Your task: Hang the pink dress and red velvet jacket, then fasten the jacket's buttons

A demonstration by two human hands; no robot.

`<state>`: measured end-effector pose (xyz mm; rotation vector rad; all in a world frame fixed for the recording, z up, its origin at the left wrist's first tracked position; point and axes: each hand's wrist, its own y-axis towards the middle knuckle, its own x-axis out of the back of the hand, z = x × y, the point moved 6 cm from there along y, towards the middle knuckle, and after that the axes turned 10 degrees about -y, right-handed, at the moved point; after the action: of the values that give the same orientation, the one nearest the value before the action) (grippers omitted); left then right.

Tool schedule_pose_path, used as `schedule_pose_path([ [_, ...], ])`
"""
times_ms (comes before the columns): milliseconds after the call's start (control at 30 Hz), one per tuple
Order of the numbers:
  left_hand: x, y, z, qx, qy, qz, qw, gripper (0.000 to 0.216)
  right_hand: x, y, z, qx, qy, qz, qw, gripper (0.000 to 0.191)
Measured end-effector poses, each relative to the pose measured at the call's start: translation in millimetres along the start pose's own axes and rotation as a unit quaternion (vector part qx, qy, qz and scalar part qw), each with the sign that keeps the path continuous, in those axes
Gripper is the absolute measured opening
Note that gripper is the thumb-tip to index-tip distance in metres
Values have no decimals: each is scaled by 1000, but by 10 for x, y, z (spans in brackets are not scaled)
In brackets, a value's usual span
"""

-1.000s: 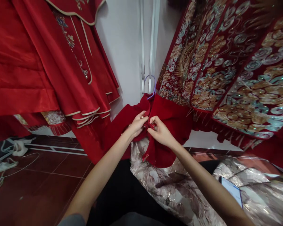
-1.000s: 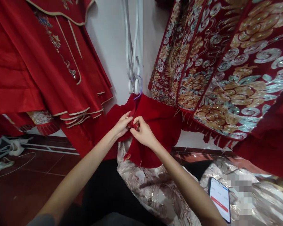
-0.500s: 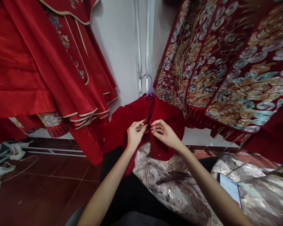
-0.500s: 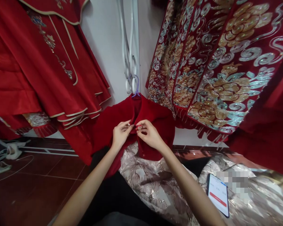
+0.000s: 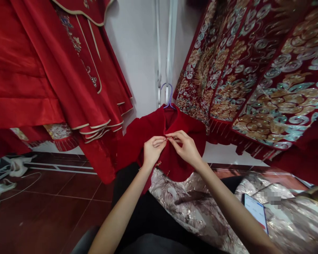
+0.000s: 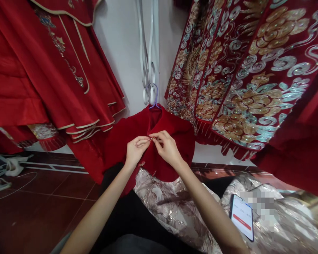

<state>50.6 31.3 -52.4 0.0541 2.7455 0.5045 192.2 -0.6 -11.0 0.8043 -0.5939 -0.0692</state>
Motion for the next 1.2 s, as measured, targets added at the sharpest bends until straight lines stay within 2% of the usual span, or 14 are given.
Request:
schedule_pose_path([
  [100,-10,-60,-34,0,0,5,1000,26,22,-3,20,11,-12,-21,1000,22],
  [400,-96,-93,-106,-30,22,23,999,27,75,-42,-17,-12,3,-24,1000,21],
  [500,-119,-85,-118,-35,53,30,998,23,100,-41,-37,-27,13,-29,999,20],
  [633,-151,-67,-190,-80,149,51,984,17,105,-15,-67,-38,28,-26,999,19],
  [833,-265,79,-247,-88,295,148,940,9,99,37,-132,-36,11,-19,999,18],
  [1000,-360,114,-349,-120,372,229,892,15,114,54,-210,-61,27,-21,998,21],
  [1067,-403,99,-393,-139,410,249,866,18,125,58,-242,-76,40,-25,996,25],
  [1200,-516,71,-454,-185,510,277,793,25,151,87,-309,-94,59,-24,994,33],
])
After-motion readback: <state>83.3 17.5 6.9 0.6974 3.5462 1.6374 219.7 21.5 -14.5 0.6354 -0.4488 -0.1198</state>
